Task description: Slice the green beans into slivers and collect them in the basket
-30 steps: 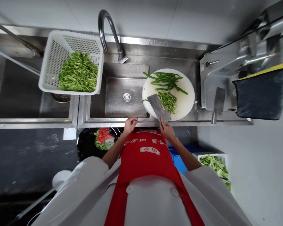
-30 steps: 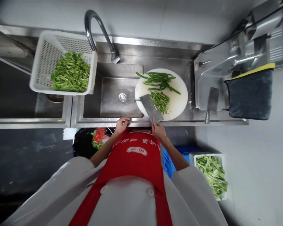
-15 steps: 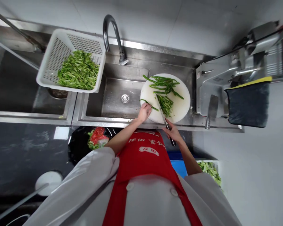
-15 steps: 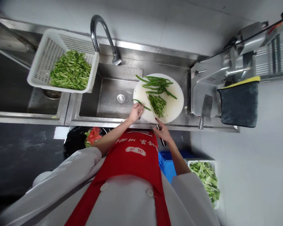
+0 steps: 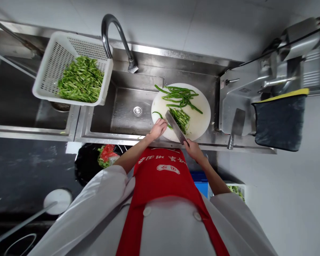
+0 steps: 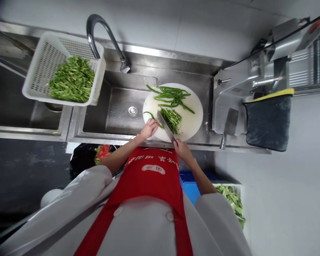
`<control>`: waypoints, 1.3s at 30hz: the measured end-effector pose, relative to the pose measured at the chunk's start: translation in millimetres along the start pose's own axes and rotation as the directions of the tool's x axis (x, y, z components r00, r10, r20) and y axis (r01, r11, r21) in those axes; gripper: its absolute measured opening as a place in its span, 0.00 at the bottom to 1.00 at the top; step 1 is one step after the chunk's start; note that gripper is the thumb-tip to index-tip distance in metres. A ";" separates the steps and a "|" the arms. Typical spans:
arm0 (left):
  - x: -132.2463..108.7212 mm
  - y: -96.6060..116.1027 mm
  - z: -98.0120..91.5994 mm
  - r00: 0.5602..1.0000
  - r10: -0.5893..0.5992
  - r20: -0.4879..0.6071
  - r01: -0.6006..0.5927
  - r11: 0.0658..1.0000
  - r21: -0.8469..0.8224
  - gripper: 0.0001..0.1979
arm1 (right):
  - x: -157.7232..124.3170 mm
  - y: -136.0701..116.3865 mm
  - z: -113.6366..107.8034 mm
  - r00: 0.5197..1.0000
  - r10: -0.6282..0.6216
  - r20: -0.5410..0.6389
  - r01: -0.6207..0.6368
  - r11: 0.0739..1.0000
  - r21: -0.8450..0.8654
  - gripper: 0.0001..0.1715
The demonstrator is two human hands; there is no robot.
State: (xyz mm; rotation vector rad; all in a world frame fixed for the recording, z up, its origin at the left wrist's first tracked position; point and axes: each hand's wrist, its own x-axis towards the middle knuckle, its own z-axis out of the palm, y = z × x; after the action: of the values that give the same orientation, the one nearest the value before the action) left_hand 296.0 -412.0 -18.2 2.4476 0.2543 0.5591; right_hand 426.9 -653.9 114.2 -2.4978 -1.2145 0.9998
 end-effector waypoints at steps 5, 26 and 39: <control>1.3 2.1 -1.3 0.998 -0.009 0.062 0.007 0.999 0.034 0.12 | -8.7 -12.1 -9.2 0.988 0.043 0.149 -0.001 0.964 -0.267 0.24; 0.1 3.5 -0.2 0.998 -0.055 0.035 0.055 0.998 -0.007 0.12 | 27.2 -39.5 -13.7 0.987 0.008 0.158 0.031 0.971 -0.237 0.26; -0.9 -0.3 4.1 0.994 -0.102 0.029 0.102 0.994 -0.034 0.11 | 44.2 -47.6 -7.3 0.993 0.024 0.112 -0.002 0.981 -0.194 0.24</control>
State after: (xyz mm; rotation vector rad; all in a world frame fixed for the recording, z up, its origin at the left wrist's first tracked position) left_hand 297.0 -414.2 -21.6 2.3913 0.3532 0.4814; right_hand 421.1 -589.0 118.7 -2.6285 -1.3926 1.0895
